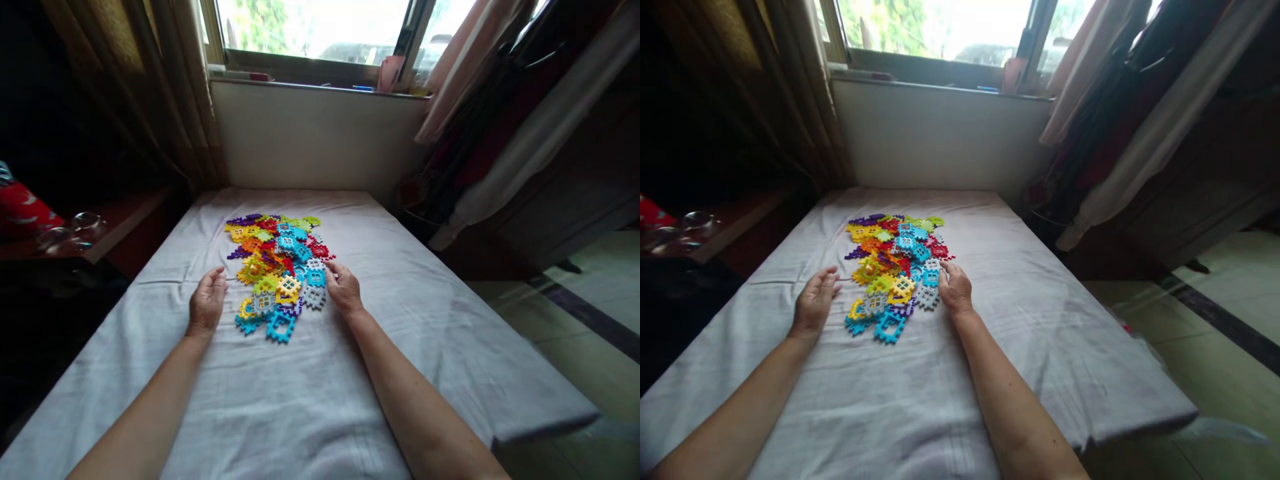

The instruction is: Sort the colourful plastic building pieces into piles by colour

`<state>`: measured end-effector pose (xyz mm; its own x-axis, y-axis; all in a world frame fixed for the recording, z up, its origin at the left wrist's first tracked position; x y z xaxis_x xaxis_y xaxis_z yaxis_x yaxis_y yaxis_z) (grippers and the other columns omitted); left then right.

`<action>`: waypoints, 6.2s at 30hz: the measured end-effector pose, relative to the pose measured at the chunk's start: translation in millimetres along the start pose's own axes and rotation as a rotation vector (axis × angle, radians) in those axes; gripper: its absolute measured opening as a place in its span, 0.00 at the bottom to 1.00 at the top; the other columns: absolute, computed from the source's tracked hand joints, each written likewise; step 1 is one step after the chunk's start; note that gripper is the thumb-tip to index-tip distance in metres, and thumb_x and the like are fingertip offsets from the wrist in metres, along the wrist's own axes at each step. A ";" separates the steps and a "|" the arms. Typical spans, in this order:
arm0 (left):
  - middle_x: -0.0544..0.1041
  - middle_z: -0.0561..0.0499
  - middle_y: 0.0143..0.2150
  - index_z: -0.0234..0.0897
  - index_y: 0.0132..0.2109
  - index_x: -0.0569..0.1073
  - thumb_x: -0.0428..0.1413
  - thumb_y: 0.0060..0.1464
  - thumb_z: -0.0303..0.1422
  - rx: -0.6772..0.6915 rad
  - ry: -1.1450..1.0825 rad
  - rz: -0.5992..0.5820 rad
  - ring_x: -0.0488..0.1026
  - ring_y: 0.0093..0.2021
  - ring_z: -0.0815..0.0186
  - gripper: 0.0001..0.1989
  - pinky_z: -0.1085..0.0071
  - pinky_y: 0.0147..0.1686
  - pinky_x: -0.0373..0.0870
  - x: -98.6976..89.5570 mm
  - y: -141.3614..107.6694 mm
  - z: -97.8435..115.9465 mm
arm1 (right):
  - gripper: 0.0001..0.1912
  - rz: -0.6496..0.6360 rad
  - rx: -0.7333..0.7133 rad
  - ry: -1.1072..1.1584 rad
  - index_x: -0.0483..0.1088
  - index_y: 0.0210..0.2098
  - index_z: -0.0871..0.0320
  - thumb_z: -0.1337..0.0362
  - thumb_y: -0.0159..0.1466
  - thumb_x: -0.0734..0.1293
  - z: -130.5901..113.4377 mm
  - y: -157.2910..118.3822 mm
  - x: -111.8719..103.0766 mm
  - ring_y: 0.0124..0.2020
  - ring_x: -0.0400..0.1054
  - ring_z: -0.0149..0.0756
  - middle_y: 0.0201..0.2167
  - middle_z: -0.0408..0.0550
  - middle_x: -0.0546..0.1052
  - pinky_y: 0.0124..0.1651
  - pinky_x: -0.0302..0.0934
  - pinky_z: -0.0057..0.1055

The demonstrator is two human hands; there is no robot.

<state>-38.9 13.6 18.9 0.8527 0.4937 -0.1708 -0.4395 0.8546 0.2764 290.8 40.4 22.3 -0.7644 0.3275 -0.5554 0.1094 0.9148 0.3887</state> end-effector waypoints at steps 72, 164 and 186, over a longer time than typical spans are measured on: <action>0.78 0.47 0.56 0.48 0.50 0.78 0.55 0.56 0.44 0.473 0.666 -0.213 0.71 0.59 0.53 0.17 0.51 0.64 0.58 -12.1 -30.5 20.4 | 0.14 -0.136 -0.106 -0.248 0.77 0.46 0.50 0.62 0.60 0.69 -44.0 -26.2 28.0 0.46 0.70 0.44 0.40 0.48 0.80 0.49 0.61 0.40; 0.72 0.44 0.63 0.48 0.57 0.74 0.50 0.60 0.38 0.471 0.914 -0.337 0.65 0.64 0.50 0.20 0.41 0.65 0.53 10.8 -52.8 27.3 | 0.12 -0.060 -0.249 -0.326 0.78 0.45 0.51 0.63 0.64 0.65 -48.3 -16.4 3.3 0.53 0.66 0.44 0.50 0.50 0.78 0.57 0.58 0.42; 0.66 0.41 0.68 0.46 0.56 0.75 0.54 0.59 0.44 0.513 0.939 -0.409 0.58 0.69 0.46 0.20 0.39 0.67 0.45 19.6 -62.6 34.7 | 0.09 -0.091 0.068 0.060 0.78 0.37 0.51 0.63 0.58 0.67 -63.9 6.0 46.3 0.39 0.75 0.36 0.36 0.42 0.83 0.45 0.67 0.33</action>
<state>15.1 -35.8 31.0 0.2634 0.3034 -0.9157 0.1724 0.9191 0.3542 215.5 45.9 45.9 -0.8096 0.2296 -0.5402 0.0795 0.9547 0.2867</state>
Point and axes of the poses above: each hand's wrist, its own y-axis towards the middle knuckle, its own x-axis out of the palm, z = x × y, the point moved 4 cm from there along y, towards the middle knuckle
